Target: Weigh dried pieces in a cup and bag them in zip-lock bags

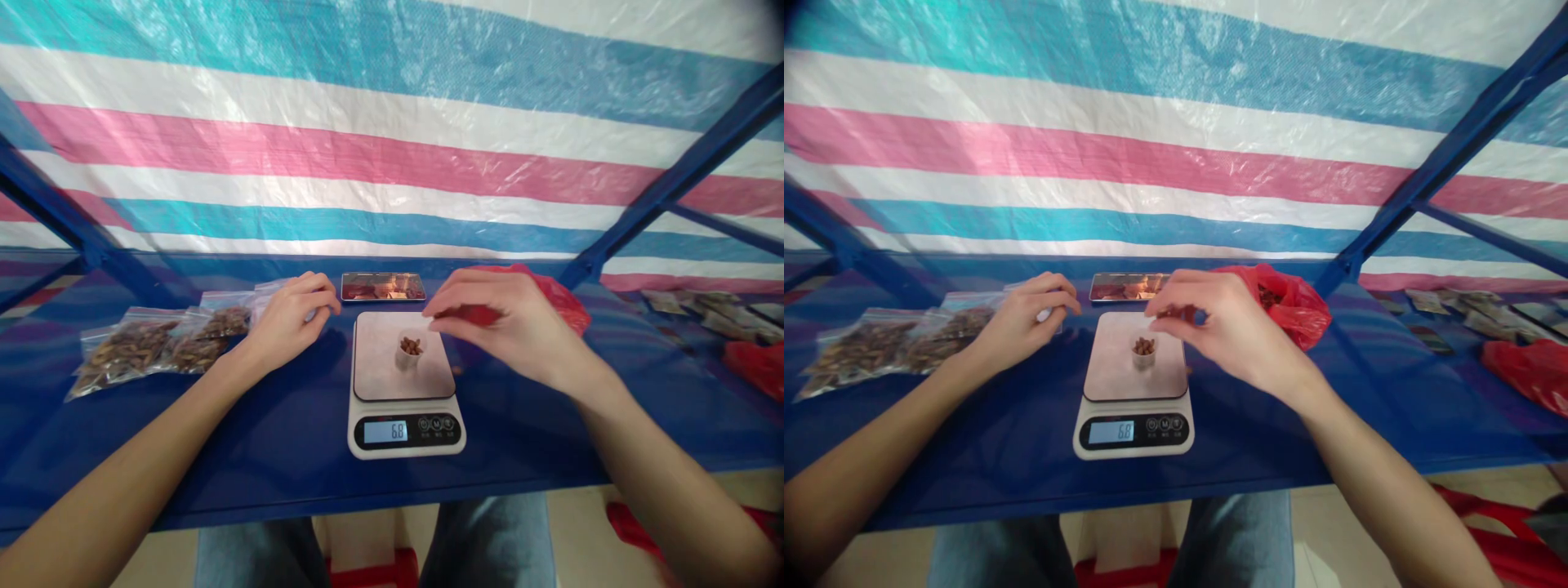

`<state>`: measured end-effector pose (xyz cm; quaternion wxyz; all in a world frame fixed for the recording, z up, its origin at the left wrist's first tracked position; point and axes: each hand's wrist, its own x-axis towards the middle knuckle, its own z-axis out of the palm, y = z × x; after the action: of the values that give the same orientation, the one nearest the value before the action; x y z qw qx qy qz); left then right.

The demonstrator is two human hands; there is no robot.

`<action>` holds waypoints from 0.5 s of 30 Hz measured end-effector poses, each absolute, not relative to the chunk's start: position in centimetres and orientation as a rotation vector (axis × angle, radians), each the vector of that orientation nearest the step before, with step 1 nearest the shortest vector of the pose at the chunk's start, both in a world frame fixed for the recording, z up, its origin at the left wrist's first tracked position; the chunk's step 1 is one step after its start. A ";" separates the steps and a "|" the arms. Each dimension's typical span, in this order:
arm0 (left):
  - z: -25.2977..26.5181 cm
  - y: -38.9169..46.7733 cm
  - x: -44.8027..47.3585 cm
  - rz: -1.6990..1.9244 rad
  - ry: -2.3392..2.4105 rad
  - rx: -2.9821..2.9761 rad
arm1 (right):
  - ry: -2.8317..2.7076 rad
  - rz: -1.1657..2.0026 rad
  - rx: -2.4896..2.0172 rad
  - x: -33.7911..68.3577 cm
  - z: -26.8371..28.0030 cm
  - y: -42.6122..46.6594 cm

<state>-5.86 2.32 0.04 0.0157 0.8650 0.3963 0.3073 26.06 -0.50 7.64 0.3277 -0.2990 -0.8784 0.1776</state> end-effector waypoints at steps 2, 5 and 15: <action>0.1 2.3 -5.9 0.965 1.237 2.700 | -2.407 0.475 -0.698 24.1 7.0 -0.6; 0.2 2.2 -6.0 0.980 1.230 2.717 | -2.490 0.444 -0.666 23.4 6.1 -0.3; 0.3 2.0 -5.7 0.935 1.236 2.734 | -2.545 0.477 -0.649 24.2 5.7 0.3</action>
<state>-5.73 2.04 0.31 -0.0007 0.8700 0.3933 0.2973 24.19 0.32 5.66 0.2339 -0.2362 -0.9270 0.1738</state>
